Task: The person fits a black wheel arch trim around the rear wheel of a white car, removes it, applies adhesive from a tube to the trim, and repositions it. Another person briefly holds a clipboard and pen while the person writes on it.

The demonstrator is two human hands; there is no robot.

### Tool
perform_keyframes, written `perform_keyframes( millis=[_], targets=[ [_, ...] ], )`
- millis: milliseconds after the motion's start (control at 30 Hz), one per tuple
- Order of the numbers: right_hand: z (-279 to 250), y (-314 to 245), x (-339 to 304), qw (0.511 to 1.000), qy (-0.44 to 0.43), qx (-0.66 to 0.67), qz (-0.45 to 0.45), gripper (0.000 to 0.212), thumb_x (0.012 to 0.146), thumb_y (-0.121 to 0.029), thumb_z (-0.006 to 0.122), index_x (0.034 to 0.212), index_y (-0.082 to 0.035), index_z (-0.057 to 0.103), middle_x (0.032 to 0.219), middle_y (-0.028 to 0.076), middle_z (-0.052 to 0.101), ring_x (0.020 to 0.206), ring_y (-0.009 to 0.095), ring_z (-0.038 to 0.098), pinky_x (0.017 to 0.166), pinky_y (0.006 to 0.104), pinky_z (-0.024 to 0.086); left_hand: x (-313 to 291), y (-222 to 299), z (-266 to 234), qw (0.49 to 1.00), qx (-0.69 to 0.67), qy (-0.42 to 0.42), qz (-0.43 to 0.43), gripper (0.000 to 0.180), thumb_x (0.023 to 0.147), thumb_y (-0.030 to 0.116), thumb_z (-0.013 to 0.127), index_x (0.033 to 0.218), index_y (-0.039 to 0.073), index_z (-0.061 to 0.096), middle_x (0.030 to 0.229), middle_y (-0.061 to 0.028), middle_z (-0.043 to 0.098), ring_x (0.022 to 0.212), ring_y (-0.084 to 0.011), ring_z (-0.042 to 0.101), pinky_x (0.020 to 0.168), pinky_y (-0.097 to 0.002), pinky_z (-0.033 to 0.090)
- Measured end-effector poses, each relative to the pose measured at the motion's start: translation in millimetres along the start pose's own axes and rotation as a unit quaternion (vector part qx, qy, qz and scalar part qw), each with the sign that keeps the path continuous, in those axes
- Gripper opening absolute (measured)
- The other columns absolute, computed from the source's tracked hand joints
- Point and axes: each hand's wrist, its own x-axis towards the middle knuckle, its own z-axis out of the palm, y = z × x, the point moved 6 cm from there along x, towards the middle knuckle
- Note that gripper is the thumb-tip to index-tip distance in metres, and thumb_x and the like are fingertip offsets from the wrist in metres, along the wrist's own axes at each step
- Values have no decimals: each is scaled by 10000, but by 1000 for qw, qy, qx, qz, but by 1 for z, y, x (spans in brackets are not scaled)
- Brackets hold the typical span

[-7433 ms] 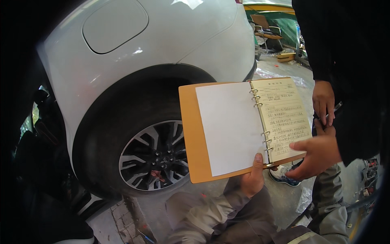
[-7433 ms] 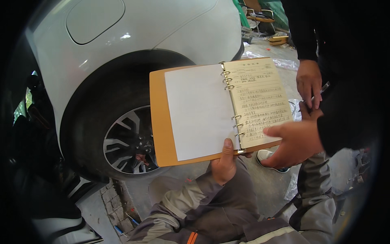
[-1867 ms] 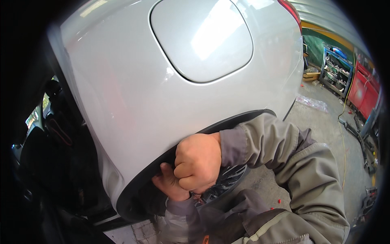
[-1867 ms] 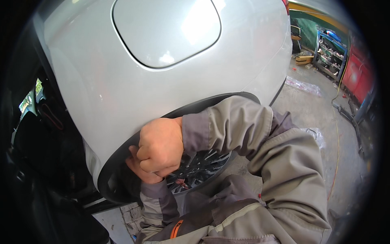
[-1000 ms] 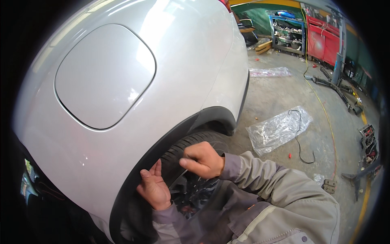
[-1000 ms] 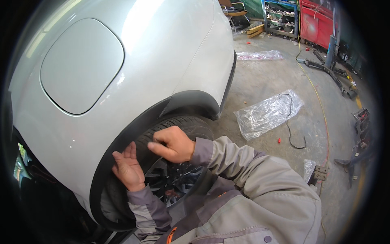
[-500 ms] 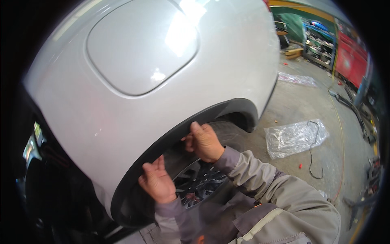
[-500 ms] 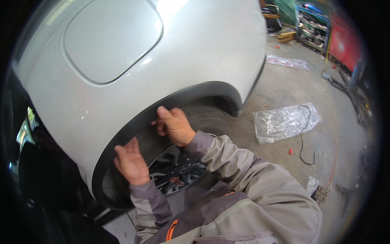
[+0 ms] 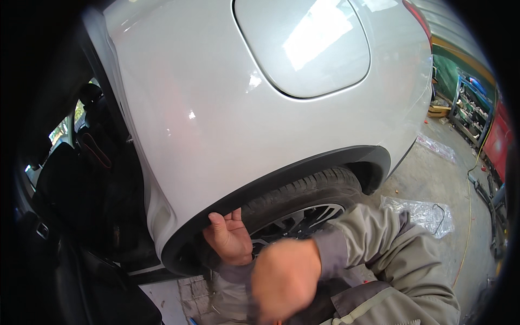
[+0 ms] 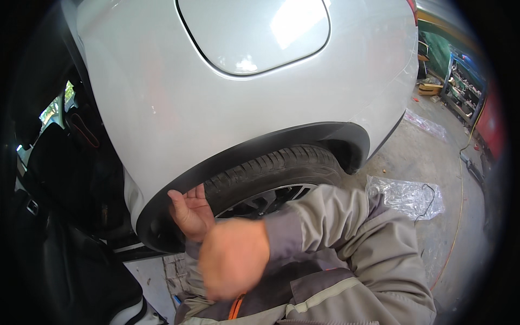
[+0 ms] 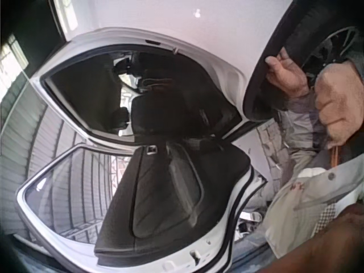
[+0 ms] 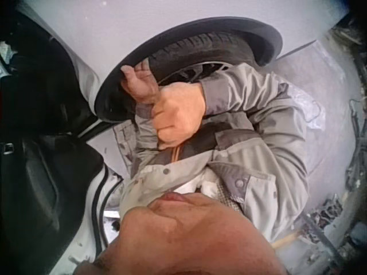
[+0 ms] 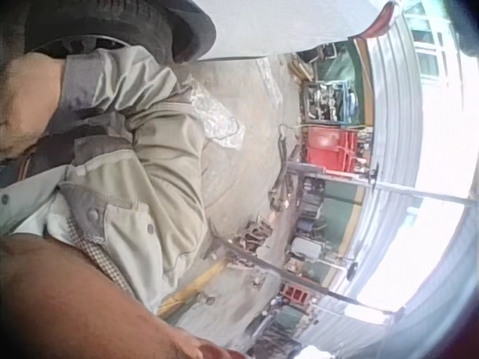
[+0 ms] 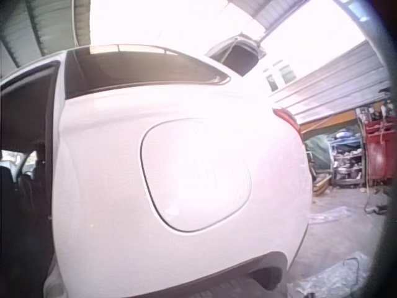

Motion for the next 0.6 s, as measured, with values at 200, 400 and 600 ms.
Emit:
perform_keyframes(
  millis=[200,400,600],
  targets=[
    [-1,77,17,989,-76,-129,-12,221,716,-283,632,639,-84,574,661,80,594,562,292,619,506,419,514,-4,-12,-19,1000,26,6,12,535,930,357,683,1292,-8,534,1236,-138,625,1119,-260,621,937,-415,527],
    [14,76,8,993,-35,-115,-19,217,680,-201,654,587,-81,499,607,65,523,505,243,570,424,383,449,-7,-5,-32,995,43,-27,-88,578,912,386,698,1270,-41,545,1211,-142,645,1093,-251,629,955,-411,515],
    [47,14,47,988,-132,-31,-72,246,762,-275,604,614,-84,555,616,98,544,567,286,589,681,410,495,0,15,-31,999,-14,36,-37,653,901,508,655,1291,-5,552,1288,-132,621,1203,-258,586,1063,-418,450]
  ],
)
